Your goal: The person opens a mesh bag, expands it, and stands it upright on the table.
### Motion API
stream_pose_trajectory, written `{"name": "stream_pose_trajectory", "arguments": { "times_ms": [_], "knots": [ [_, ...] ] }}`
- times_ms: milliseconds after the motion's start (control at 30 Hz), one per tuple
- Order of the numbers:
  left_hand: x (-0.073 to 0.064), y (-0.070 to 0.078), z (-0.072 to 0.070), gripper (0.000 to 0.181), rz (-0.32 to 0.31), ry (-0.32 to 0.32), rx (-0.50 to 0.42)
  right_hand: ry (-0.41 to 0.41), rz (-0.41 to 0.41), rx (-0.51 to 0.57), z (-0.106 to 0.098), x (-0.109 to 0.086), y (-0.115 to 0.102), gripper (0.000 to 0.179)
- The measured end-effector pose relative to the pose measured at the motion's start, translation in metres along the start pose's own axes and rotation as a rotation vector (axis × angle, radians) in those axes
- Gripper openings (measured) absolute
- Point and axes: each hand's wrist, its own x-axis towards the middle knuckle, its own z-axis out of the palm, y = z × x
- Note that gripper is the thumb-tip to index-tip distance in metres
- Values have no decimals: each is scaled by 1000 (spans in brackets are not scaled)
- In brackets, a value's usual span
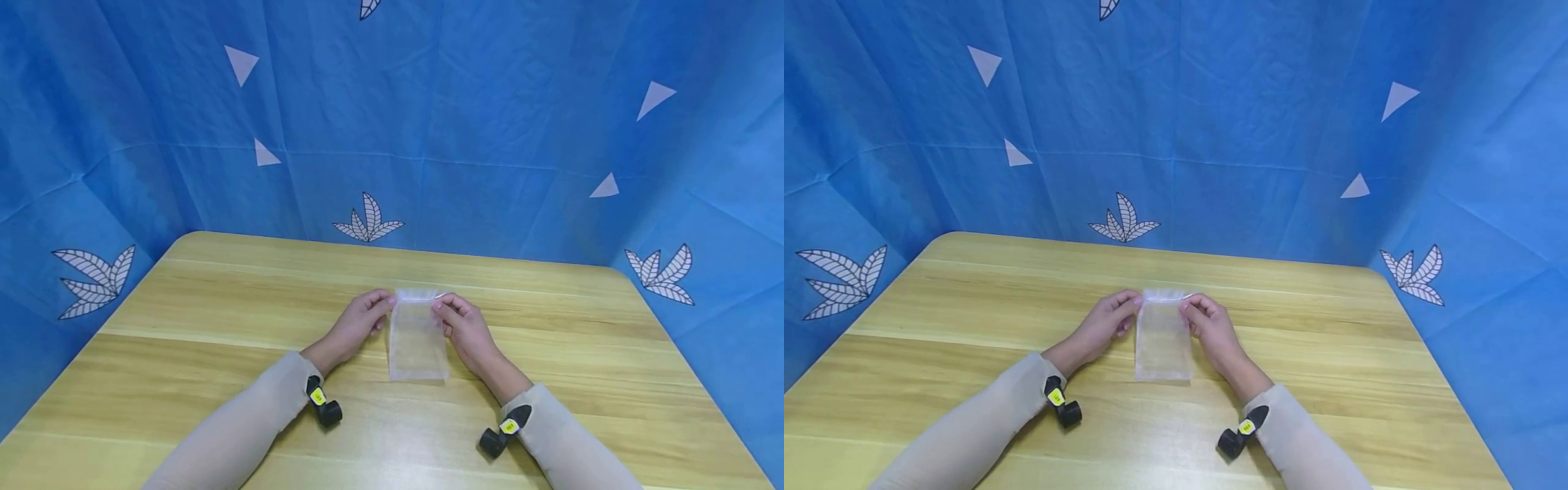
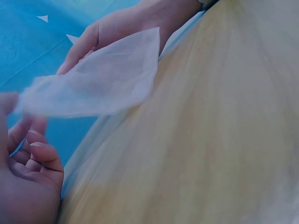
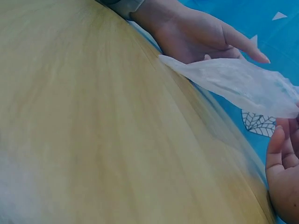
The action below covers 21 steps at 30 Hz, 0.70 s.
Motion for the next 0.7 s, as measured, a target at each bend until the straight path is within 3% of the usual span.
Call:
{"name": "stream_pose_trajectory", "arguments": {
  "times_ms": [167, 700],
  "knots": [
    [0, 0, 0, 26, -27, 2, 16, -12, 11, -2, 0, 0, 1, 6],
    [2, -3, 1, 14, 9, 78, -70, -1, -33, 77, 2, 1, 1, 8]
  ]
}}
